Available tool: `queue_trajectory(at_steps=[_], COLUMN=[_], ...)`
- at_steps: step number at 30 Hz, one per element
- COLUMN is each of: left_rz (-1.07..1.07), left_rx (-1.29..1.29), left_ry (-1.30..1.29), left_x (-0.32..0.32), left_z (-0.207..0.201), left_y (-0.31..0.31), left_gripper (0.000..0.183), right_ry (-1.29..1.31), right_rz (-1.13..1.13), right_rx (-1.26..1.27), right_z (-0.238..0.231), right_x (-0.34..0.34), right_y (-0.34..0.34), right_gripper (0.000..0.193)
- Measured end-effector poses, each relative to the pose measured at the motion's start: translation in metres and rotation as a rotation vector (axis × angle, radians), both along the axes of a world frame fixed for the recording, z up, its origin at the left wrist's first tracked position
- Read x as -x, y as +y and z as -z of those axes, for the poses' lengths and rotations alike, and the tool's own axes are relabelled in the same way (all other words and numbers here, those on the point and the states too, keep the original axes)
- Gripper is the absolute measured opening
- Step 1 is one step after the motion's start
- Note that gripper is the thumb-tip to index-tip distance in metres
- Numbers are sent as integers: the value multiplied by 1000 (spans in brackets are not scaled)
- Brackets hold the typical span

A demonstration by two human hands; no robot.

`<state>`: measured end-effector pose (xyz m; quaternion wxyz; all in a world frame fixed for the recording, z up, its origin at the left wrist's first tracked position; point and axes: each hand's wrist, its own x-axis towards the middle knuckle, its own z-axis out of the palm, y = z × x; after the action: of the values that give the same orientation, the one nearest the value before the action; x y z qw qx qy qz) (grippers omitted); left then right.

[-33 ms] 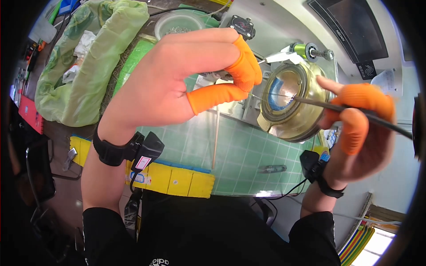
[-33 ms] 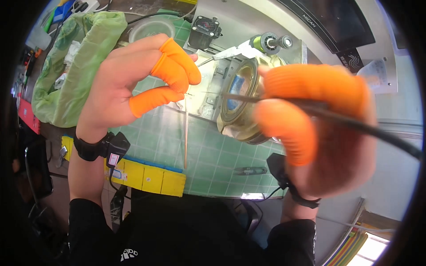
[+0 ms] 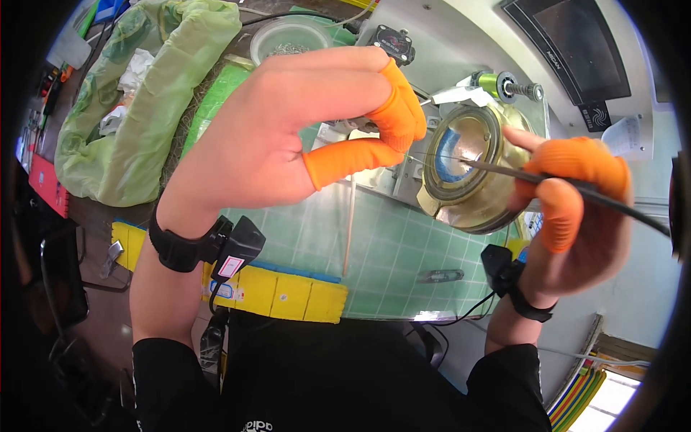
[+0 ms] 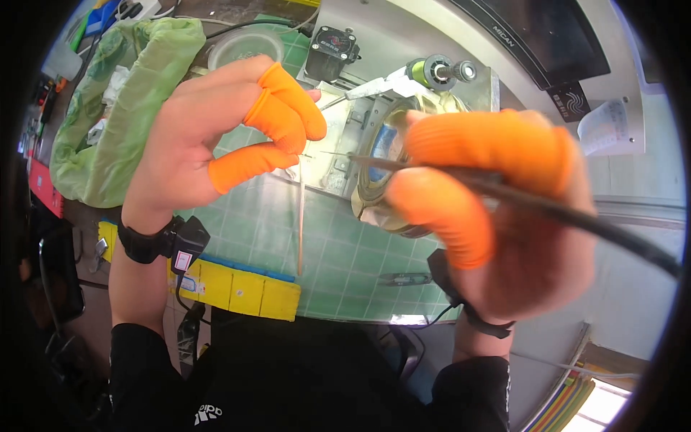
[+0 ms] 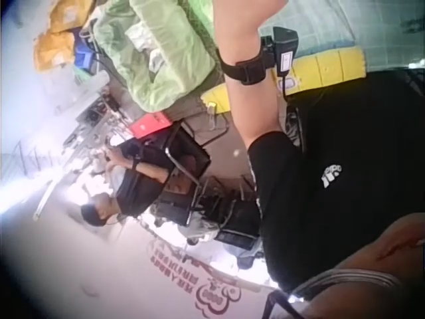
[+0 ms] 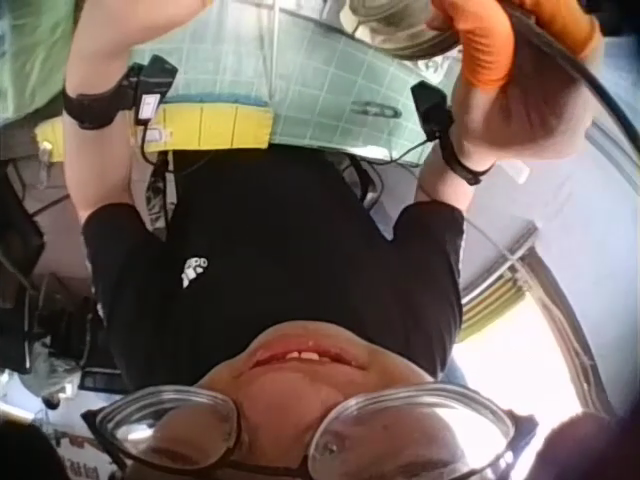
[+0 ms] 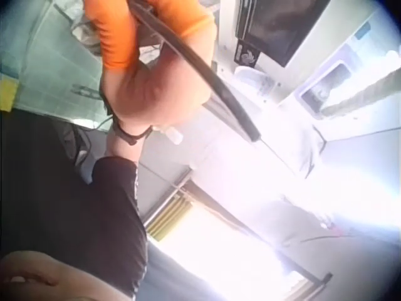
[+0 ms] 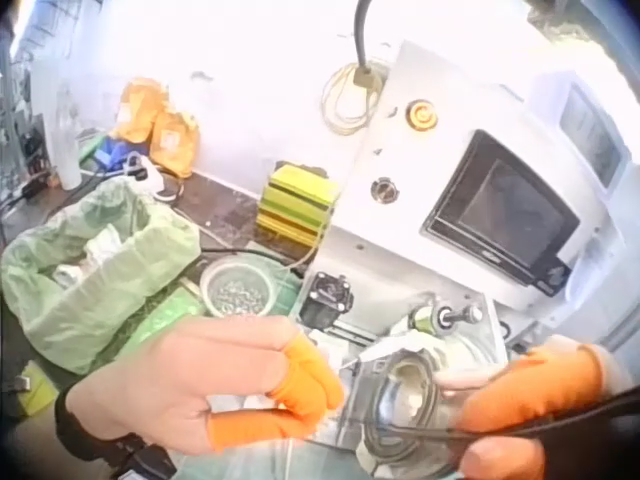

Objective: Applying precision adhesive to circular electronic components using a manual dispenser and inspecting the work.

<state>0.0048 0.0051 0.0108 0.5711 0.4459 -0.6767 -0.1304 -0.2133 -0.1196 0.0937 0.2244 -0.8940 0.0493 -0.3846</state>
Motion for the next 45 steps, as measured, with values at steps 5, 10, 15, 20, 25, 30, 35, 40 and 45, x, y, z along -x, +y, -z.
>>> queue_trajectory(at_steps=[5,10,15,20,25,30,35,40,45], left_rz=[3,-4,-16,6,10,43,-28,-227,-195], left_rx=[35,52,46,43,39,42,-73,-274,-180], left_ry=[-8,-12,-15,-20,-9,8,-95,118,-271], left_x=[-2,-2,-2,-3,-2,-1,-4,9,2], left_z=[1,3,2,2,-1,-3,0,5,3], left_y=[1,-1,1,-1,3,1,11,19,29], left_gripper=[12,12,12,13,13,12,13,14,15], right_ry=[97,69,28,53,-15,22,1206,1129,876], right_rz=[-100,-100,-123,-231,-131,6,-96,108,319], right_rx=[120,32,-27,-20,45,-246,54,120,31], right_z=[7,11,15,13,17,-31,-13,82,56], right_x=[-9,-7,-8,-13,-8,72,109,165,193], right_y=[0,2,1,-4,-1,5,28,39,42], right_gripper=[23,28,30,30,33,42,15,8,17])
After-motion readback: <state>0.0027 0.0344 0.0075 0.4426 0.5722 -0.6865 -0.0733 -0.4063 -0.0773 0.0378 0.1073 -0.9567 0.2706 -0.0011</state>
